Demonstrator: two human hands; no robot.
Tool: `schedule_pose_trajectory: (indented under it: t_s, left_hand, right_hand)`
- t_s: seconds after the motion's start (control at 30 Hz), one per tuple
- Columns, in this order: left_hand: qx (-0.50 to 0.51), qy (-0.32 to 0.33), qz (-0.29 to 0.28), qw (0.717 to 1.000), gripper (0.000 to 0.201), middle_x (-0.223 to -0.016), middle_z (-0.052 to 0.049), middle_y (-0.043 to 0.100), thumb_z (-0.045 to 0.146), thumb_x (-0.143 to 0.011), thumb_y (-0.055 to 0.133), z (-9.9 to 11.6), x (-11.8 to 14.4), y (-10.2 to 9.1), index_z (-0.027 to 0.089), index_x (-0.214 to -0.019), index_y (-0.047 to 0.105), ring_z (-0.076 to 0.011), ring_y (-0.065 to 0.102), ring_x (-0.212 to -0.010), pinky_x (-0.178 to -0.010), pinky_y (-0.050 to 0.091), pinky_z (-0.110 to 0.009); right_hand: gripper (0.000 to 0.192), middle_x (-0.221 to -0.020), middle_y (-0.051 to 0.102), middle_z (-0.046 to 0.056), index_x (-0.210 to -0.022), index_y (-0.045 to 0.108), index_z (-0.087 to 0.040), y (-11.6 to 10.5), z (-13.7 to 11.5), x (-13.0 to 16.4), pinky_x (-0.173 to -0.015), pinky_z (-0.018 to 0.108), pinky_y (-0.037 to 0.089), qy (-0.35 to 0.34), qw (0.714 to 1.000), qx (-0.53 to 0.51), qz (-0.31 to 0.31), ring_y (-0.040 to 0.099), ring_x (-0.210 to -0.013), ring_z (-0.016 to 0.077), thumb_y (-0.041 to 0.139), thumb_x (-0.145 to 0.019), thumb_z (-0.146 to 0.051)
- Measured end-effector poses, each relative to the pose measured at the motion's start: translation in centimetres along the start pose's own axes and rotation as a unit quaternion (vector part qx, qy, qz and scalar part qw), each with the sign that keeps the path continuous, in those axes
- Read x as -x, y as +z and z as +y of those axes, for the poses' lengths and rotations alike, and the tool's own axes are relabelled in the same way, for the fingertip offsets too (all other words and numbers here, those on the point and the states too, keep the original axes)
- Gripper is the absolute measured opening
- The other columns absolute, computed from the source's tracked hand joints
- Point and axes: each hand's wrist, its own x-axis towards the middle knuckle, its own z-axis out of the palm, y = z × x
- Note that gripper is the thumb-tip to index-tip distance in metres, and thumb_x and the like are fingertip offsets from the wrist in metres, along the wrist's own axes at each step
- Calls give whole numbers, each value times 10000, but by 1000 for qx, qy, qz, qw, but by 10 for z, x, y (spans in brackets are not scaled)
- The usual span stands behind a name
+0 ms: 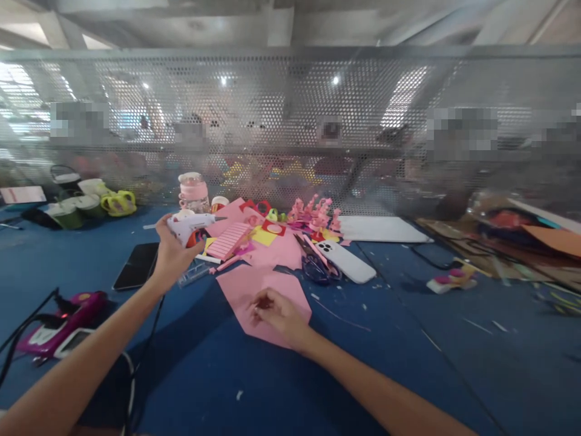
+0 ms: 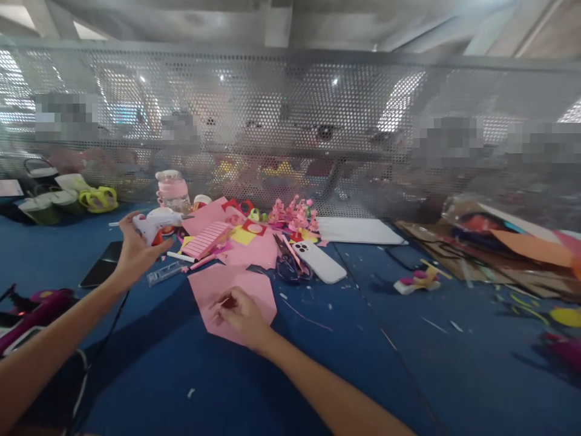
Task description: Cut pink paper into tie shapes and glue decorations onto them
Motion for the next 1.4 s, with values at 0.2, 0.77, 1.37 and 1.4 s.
schedule_pose_trajectory:
  t_s: [0.2,0.77,1.37,1.4]
  left_hand:
    - [-209,151,-180,949,784,-868,-86,583,170,-605,569,43,-19,15,91,-1282,181,-161,570,-655,-606,460,-285]
    - [-498,194,-373,759,790,-1091,-219,559,75,-705,376,51,-48,57,57,-1367,-55,-300,582,-961,-746,457,-357]
    - [-544,245,-340,727,645,-1059,-223,568,36,-746,278,38,-42,65,20,-1353,61,-241,626,-857,-738,453,-318]
    - [-543,242,-338,730,648,-1064,-221,566,33,-742,282,38,-42,65,24,-1352,62,-241,624,-866,-739,455,-316]
  right_hand:
    - [108,-670,535,-24,-716,514,-182,-2,-1,-1,-622,272,458,-11,999,50,3,533,-611,108,585,-640,-210]
    - [132,-667,563,-19,-709,492,-187,-5,-3,5,-623,299,486,17,999,43,-20,572,-577,114,599,-667,-250]
    - [175,-678,584,-15,-706,500,-186,-4,-10,9,-631,293,489,26,999,40,-21,570,-580,105,631,-672,-298]
    - [179,-678,583,-15,-705,501,-185,-4,-10,9,-631,294,489,26,999,40,-22,569,-581,105,633,-671,-301]
